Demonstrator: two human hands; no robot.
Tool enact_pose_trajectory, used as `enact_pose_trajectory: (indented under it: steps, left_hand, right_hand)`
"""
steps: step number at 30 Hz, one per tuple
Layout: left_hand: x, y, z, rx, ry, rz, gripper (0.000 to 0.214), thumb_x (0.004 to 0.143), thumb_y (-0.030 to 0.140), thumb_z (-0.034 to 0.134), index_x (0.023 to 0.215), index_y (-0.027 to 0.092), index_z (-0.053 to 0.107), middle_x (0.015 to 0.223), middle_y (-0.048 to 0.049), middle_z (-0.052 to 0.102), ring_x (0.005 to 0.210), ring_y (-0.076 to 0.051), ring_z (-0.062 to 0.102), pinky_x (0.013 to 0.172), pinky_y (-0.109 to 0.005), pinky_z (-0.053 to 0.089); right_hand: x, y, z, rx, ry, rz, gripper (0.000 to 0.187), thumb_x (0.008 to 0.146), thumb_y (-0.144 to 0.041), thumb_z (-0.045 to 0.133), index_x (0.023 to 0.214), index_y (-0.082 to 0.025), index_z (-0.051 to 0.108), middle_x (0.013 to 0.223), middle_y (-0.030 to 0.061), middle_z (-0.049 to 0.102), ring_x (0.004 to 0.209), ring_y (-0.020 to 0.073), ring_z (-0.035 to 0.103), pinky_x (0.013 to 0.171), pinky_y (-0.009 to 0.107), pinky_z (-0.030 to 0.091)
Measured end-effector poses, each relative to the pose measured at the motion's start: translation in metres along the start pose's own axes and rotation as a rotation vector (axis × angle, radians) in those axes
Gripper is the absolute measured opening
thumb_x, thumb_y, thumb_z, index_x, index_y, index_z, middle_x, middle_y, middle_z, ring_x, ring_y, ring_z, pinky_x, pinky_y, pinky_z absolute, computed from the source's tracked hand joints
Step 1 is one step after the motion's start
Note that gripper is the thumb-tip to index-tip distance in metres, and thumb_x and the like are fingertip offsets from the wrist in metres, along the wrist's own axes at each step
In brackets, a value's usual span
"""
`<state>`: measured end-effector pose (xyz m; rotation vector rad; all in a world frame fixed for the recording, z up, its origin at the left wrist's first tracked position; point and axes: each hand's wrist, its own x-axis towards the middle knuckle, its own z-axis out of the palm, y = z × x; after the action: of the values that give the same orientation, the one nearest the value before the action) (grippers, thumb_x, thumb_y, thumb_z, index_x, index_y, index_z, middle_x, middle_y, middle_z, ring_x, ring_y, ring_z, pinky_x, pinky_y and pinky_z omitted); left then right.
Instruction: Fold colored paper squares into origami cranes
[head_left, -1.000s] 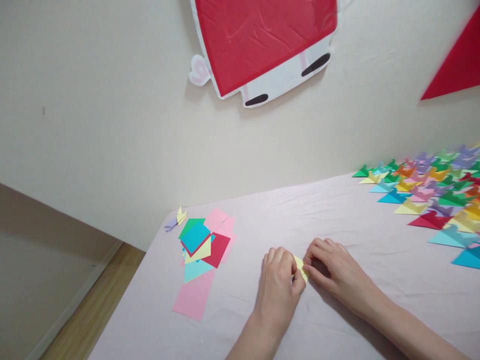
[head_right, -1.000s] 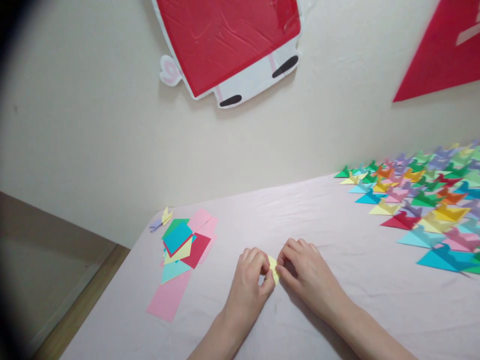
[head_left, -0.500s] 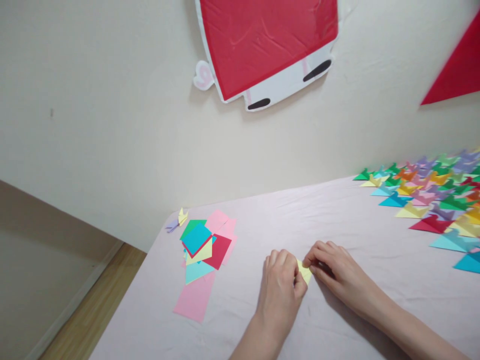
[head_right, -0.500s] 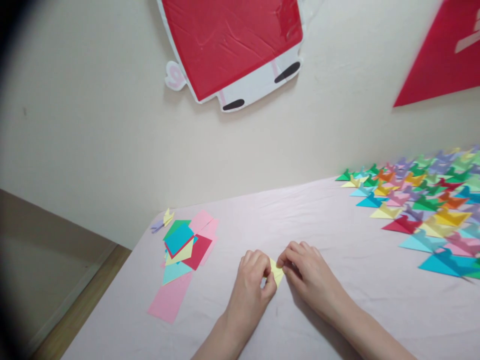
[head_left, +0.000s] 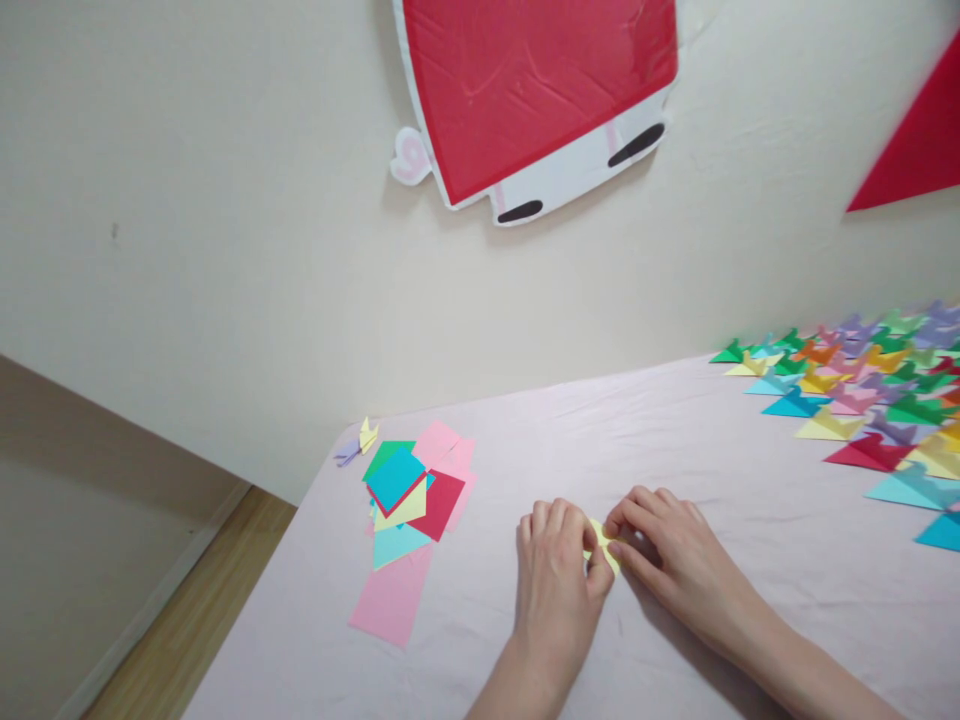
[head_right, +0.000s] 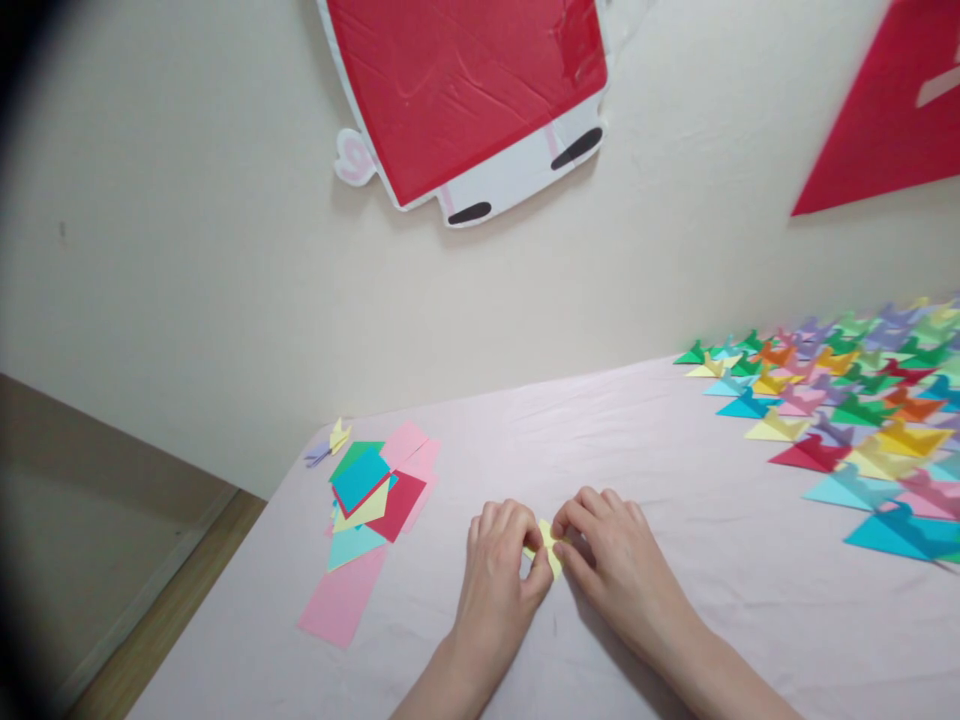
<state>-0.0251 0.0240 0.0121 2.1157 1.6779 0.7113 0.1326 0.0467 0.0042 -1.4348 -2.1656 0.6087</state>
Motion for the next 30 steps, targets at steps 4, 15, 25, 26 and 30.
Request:
enact_pose_trajectory:
  steps: [4, 15, 25, 26, 30]
  left_hand:
    - [-0.002, 0.000, 0.000, -0.034, 0.009, -0.041, 0.024, 0.078, 0.002, 0.055, 0.088, 0.023, 0.052, 0.097, -0.0007, 0.057, 0.094, -0.023, 0.048, 0.082, -0.041, 0.036]
    - [-0.007, 0.005, -0.001, 0.005, 0.003, -0.106, 0.019, 0.081, 0.005, 0.058, 0.088, 0.022, 0.055, 0.099, -0.0033, 0.055, 0.096, -0.026, 0.047, 0.084, -0.044, 0.036]
    - [-0.008, 0.006, -0.003, -0.047, 0.044, -0.105, 0.020, 0.077, 0.004, 0.056, 0.085, 0.022, 0.054, 0.098, -0.0032, 0.054, 0.097, -0.026, 0.048, 0.085, -0.042, 0.035]
    - [-0.007, 0.006, -0.003, -0.044, 0.045, -0.108, 0.022, 0.075, 0.002, 0.055, 0.085, 0.022, 0.053, 0.097, -0.0031, 0.054, 0.096, -0.025, 0.048, 0.085, -0.042, 0.035]
    - [-0.007, 0.009, -0.002, -0.027, 0.042, -0.157, 0.023, 0.073, 0.001, 0.052, 0.084, 0.021, 0.052, 0.097, -0.0021, 0.054, 0.097, -0.023, 0.048, 0.087, -0.041, 0.034]
  right_hand:
    - [-0.002, 0.002, 0.000, 0.019, 0.002, -0.044, 0.013, 0.087, -0.018, 0.054, 0.086, -0.025, 0.064, 0.089, 0.0038, 0.064, 0.086, 0.0228, 0.054, 0.076, 0.037, 0.036]
    - [0.000, -0.010, -0.003, 0.028, -0.024, 0.050, 0.002, 0.082, -0.024, 0.062, 0.081, -0.025, 0.065, 0.089, 0.0028, 0.064, 0.088, 0.0239, 0.054, 0.079, 0.040, 0.035]
    - [0.002, -0.011, -0.002, 0.009, -0.014, 0.037, 0.016, 0.079, -0.014, 0.053, 0.081, -0.024, 0.065, 0.089, 0.0038, 0.065, 0.088, 0.0236, 0.055, 0.077, 0.038, 0.035]
    - [0.003, -0.010, -0.002, 0.014, -0.010, 0.030, 0.019, 0.079, -0.012, 0.051, 0.081, -0.024, 0.066, 0.089, 0.0039, 0.066, 0.088, 0.0234, 0.056, 0.077, 0.037, 0.035]
    - [0.005, -0.004, 0.000, 0.028, -0.011, 0.040, 0.026, 0.076, -0.009, 0.048, 0.081, -0.024, 0.068, 0.089, 0.0038, 0.067, 0.089, 0.0235, 0.056, 0.078, 0.037, 0.036]
